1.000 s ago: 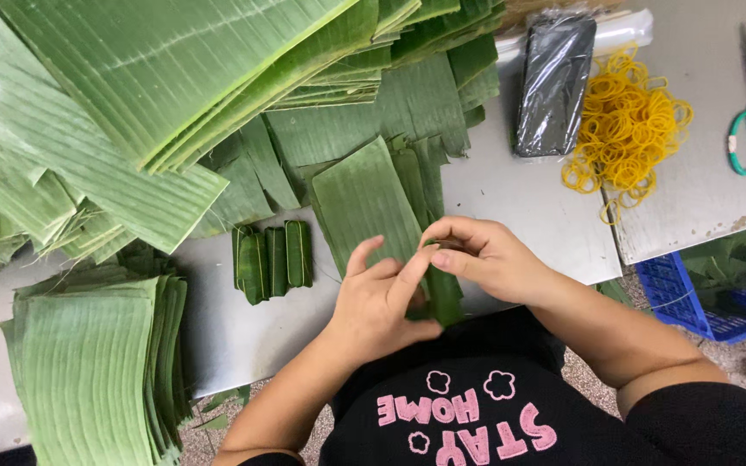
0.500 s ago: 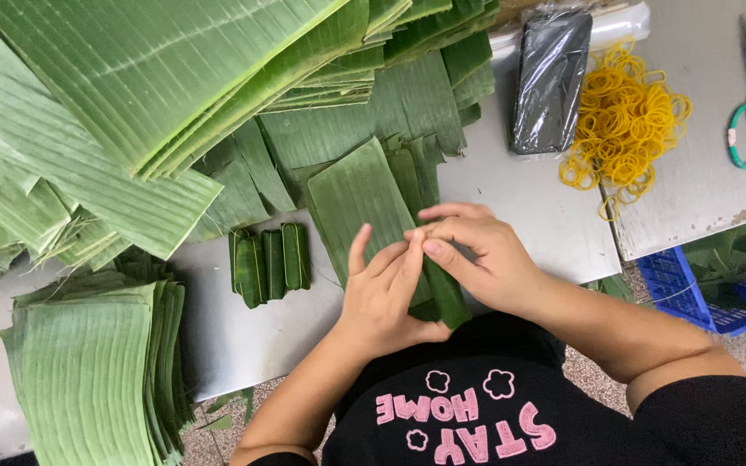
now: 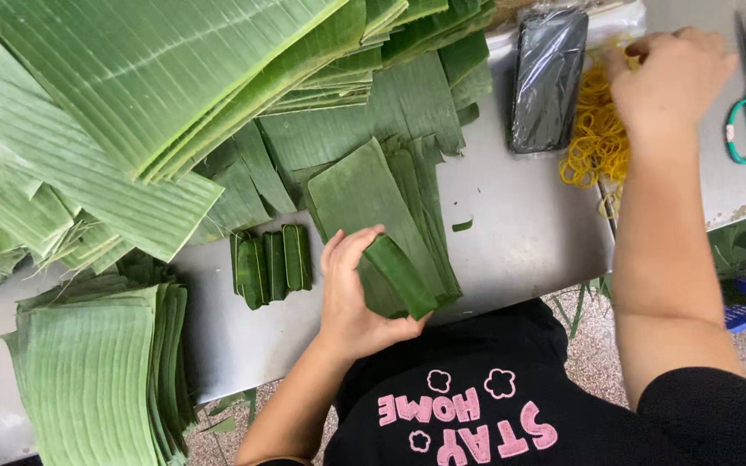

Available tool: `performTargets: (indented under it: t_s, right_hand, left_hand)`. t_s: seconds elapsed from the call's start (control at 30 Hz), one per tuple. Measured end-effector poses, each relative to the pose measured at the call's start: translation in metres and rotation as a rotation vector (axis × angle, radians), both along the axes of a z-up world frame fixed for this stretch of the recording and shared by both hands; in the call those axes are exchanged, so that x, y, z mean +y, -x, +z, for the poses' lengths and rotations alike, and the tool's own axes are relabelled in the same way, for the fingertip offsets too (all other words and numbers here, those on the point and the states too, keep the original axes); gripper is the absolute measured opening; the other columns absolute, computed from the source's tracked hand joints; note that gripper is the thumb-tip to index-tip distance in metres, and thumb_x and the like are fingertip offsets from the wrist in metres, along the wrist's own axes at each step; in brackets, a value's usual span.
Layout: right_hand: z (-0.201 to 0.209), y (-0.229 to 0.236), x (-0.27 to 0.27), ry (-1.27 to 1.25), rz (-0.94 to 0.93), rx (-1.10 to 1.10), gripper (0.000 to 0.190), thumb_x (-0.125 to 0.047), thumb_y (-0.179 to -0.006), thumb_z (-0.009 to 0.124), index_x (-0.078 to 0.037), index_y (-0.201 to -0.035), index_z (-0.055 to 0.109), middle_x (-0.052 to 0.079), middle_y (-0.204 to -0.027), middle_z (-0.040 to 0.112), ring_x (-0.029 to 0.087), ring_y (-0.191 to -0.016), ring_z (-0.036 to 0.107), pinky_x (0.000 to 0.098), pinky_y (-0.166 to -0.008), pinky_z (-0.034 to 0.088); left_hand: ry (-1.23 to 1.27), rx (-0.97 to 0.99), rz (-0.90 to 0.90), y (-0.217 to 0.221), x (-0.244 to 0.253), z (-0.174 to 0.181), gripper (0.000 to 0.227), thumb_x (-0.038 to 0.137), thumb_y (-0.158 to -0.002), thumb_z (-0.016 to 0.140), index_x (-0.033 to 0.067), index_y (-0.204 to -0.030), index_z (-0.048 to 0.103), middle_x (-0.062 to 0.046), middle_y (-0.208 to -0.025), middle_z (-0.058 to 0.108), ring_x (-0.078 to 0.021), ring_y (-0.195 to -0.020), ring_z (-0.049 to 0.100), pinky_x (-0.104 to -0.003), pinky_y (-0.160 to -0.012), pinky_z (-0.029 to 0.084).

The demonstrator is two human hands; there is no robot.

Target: The person wraps small pink sausages in green banana leaves. They fold the leaves around the sausage, tuck the ends, and secure the bundle with a yellow rubber band. The finished wrapped items are placed in a stack on the table.

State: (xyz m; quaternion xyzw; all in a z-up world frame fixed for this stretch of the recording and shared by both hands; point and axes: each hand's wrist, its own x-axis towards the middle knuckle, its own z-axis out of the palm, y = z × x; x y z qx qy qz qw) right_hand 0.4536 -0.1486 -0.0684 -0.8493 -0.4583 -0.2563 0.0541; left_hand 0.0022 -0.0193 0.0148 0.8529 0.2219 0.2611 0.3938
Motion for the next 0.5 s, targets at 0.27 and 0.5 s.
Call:
performTargets:
  t_s: [0.27, 0.5]
  right_hand:
    - [0.013, 0.019, -0.032, 0.014, -0.007, 0.051, 0.013, -0.019, -0.088, 0.070, -0.017, -0.096, 0.080, 0.004, -0.091, 0.069, 0.027, -0.100, 0.063, 0.0424, -0.088, 0.036]
    - [0.048, 0.101, -0.014, -0.283, 0.193, 0.711, 0.010, -0.018, -0.103, 0.068, -0.012, -0.108, 0.073, 0.009, -0.116, 0.071, 0.029, -0.116, 0.065, 0.0463, -0.108, 0.047]
  left_hand:
    - [0.070, -0.029, -0.042, -0.002, 0.002, 0.003, 0.108, 0.039, -0.060, 0.096, 0.0047, -0.146, 0.040, -0.013, -0.139, 0.060, -0.0325, -0.132, 0.060, -0.059, -0.123, 0.031]
    - [0.157, -0.066, -0.081, -0.007, 0.004, 0.002, 0.109, 0.035, -0.061, 0.095, 0.0047, -0.149, 0.038, -0.015, -0.142, 0.058, -0.0350, -0.137, 0.051, -0.052, -0.123, 0.035]
